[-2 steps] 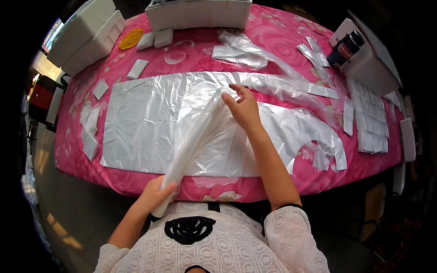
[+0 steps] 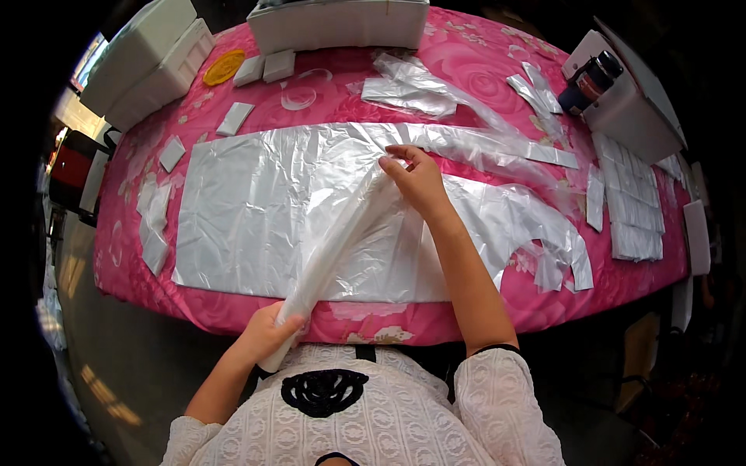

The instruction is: The person unrolls a roll of clear plastic film on a pink tablecloth, tears off a sheet, and wraps a small white rectangular item. They repeat this process multiple times, handling the film roll and individual items by hand.

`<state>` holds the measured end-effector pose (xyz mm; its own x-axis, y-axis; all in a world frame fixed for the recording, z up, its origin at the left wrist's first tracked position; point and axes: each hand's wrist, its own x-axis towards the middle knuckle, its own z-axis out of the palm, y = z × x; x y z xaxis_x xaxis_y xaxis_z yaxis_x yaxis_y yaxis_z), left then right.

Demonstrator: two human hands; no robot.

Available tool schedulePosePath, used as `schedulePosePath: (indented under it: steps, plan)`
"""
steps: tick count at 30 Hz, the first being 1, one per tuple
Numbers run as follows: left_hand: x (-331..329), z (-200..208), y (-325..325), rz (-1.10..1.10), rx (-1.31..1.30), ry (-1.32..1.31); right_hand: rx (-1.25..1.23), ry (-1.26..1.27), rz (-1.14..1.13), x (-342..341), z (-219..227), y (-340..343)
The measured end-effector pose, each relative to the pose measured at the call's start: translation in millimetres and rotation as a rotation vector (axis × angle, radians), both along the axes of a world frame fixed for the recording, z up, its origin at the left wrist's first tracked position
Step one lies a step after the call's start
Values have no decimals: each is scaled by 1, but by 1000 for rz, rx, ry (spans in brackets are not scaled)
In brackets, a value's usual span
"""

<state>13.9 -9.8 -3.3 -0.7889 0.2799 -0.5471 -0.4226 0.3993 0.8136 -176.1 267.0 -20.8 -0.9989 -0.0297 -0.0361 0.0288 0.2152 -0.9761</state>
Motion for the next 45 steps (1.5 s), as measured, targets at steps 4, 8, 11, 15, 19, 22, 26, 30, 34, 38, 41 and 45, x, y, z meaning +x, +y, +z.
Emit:
schedulePosePath:
  steps: [4, 8, 11, 15, 19, 22, 26, 30, 34, 38, 41, 45]
  plan:
    - [0, 0, 1, -17, -3, -4, -37, -168, 82, 0, 10, 6]
    - [-1, -2, 0, -21, -62, -33, -122, -247, 103, -8, 1, 29]
    - [-3, 0, 0, -26, -56, -57, -224, -239, 103, -9, -7, 35]
    - [-3, -2, -2, -33, 12, -102, -288, -232, 86, -7, -6, 37]
    - [-5, 4, -5, -13, 50, -169, -188, -168, 32, -6, -2, 37]
    - [-3, 8, -9, -14, 68, -199, -140, -97, -28, -13, -4, 48]
    - [2, 11, -23, -57, 36, -265, -65, 23, -153, -24, -14, 78]
    - [14, 4, -70, -106, 224, -522, 105, 115, -387, -40, -20, 147]
    - [25, 2, -144, -288, 134, -526, 234, 154, -492, -38, -21, 193]
    - [14, 30, -171, -381, 90, -508, 273, 149, -434, -38, -18, 190]
    - [-30, 58, -128, -567, 56, -189, 140, 195, -327, -41, -17, 162]
    - [-76, 84, -48, -628, -288, 491, 113, 146, -202, -49, -17, 111]
